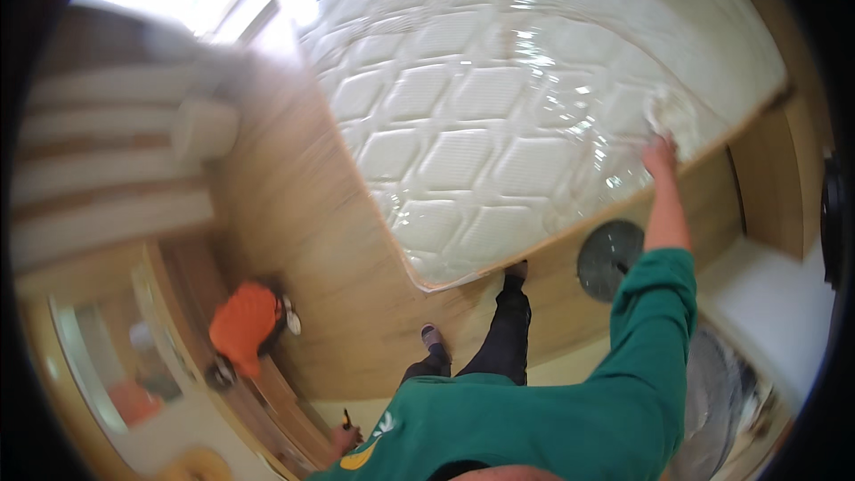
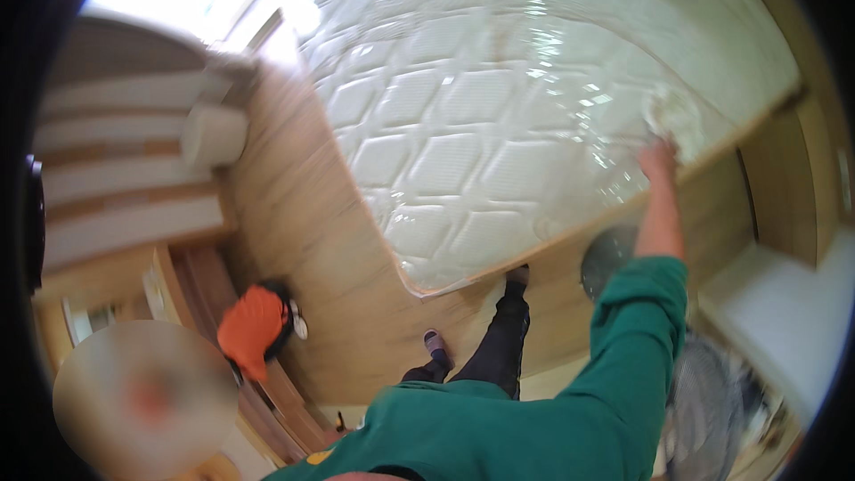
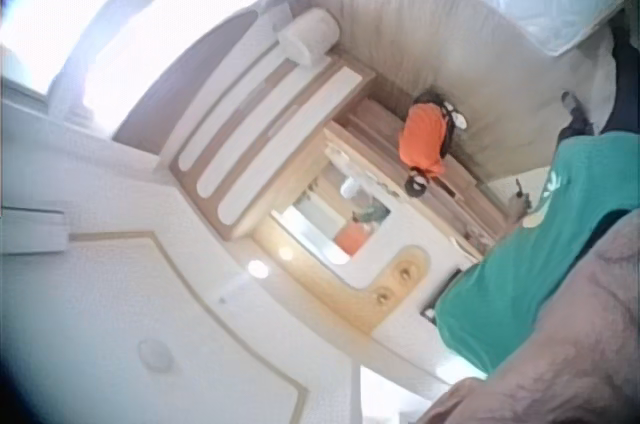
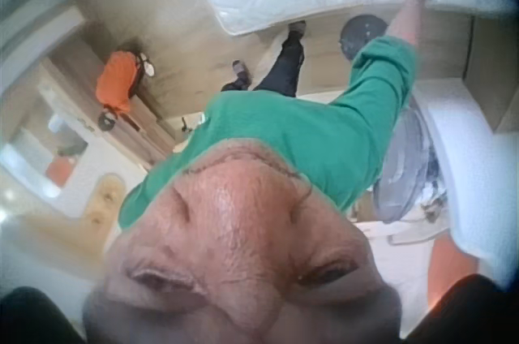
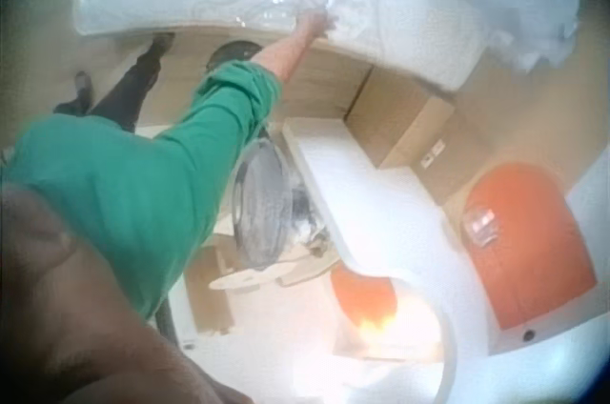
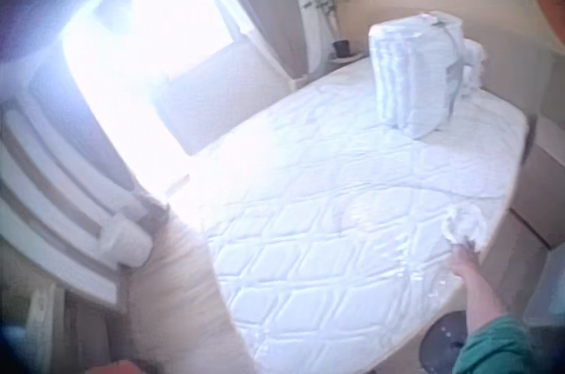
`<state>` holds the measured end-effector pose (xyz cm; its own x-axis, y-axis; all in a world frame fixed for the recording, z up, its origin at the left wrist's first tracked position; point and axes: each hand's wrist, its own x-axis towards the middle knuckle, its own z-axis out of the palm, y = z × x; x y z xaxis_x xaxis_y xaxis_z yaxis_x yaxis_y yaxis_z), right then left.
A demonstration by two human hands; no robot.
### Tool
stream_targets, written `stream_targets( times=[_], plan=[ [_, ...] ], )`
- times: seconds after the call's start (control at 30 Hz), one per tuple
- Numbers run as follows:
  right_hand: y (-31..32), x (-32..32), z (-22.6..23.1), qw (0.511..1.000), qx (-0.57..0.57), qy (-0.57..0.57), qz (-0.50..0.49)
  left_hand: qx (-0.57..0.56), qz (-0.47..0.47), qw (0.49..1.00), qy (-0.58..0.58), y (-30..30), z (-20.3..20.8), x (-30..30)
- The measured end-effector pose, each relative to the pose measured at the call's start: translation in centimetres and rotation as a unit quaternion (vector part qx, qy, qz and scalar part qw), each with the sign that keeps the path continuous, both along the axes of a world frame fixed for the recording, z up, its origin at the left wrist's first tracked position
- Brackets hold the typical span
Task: The person kneels and uses a utility knife and hammer to fit and secure a wooden panel into a cabinet frame. They then stand, walk to retrieve a white bucket, and return to continue working on the cabinet.
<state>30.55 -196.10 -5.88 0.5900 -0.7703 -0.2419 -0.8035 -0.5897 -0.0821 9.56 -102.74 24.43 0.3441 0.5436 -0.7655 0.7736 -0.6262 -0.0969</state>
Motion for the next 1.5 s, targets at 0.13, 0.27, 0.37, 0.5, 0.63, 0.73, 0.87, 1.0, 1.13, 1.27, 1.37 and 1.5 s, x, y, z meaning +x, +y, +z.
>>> stream_targets(
  times=[0.13, 0.27, 0.37, 0.5, 0.63, 0.73, 0.87, 1.0, 1.13, 1.27, 1.37, 1.5],
  plan=[
    [1.1, -1.6, -0.7, 0.991, -0.093, -0.073, 0.054, -0.051, 0.133, 0.989, -0.032, -2.9, -2.0, -3.2],
    [17.5, -2.2, 1.9, 0.972, 0.086, -0.103, 0.191, -0.074, 0.246, 0.966, -0.028, -2.3, -5.6, -12.2],
    [31.2, -8.7, 1.2, 0.892, 0.260, -0.046, 0.367, -0.083, 0.269, 0.958, -0.051, -1.7, -7.4, -13.5],
    [54.8, -11.7, 10.4, 0.802, 0.434, -0.084, 0.401, -0.103, 0.373, 0.913, -0.128, 0.2, -9.3, -17.7],
    [68.3, -11.7, 10.1, 0.746, 0.388, 0.030, 0.540, -0.085, 0.435, 0.880, -0.169, 3.4, -13.2, -23.3],
    [75.6, -9.4, 9.1, 0.736, 0.306, 0.095, 0.596, -0.074, 0.519, 0.821, -0.226, 7.2, -17.5, -25.8],
    [83.0, -10.0, 5.3, 0.765, 0.230, 0.027, 0.601, -0.080, 0.658, 0.700, -0.265, 14.6, -24.7, -34.2],
    [87.6, -7.0, 2.9, 0.823, 0.282, -0.064, 0.488, -0.120, 0.723, 0.637, -0.238, 21.7, -26.3, -34.9],
    [98.0, -9.7, 7.6, 0.837, 0.459, 0.024, 0.296, -0.128, 0.626, 0.750, -0.171, 28.4, -23.7, -35.7],
    [105.8, -6.8, 6.1, 0.825, 0.472, 0.132, 0.282, -0.085, 0.648, 0.725, -0.218, 34.9, -21.9, -34.0],
    [116.1, -5.8, 3.8, 0.847, 0.474, 0.101, 0.218, -0.046, 0.611, 0.740, -0.278, 40.5, -19.9, -32.4],
    [129.9, -1.6, 3.2, 0.788, 0.485, 0.157, 0.345, 0.019, 0.724, 0.625, -0.291, 45.5, -14.3, -29.5]
  ],
)
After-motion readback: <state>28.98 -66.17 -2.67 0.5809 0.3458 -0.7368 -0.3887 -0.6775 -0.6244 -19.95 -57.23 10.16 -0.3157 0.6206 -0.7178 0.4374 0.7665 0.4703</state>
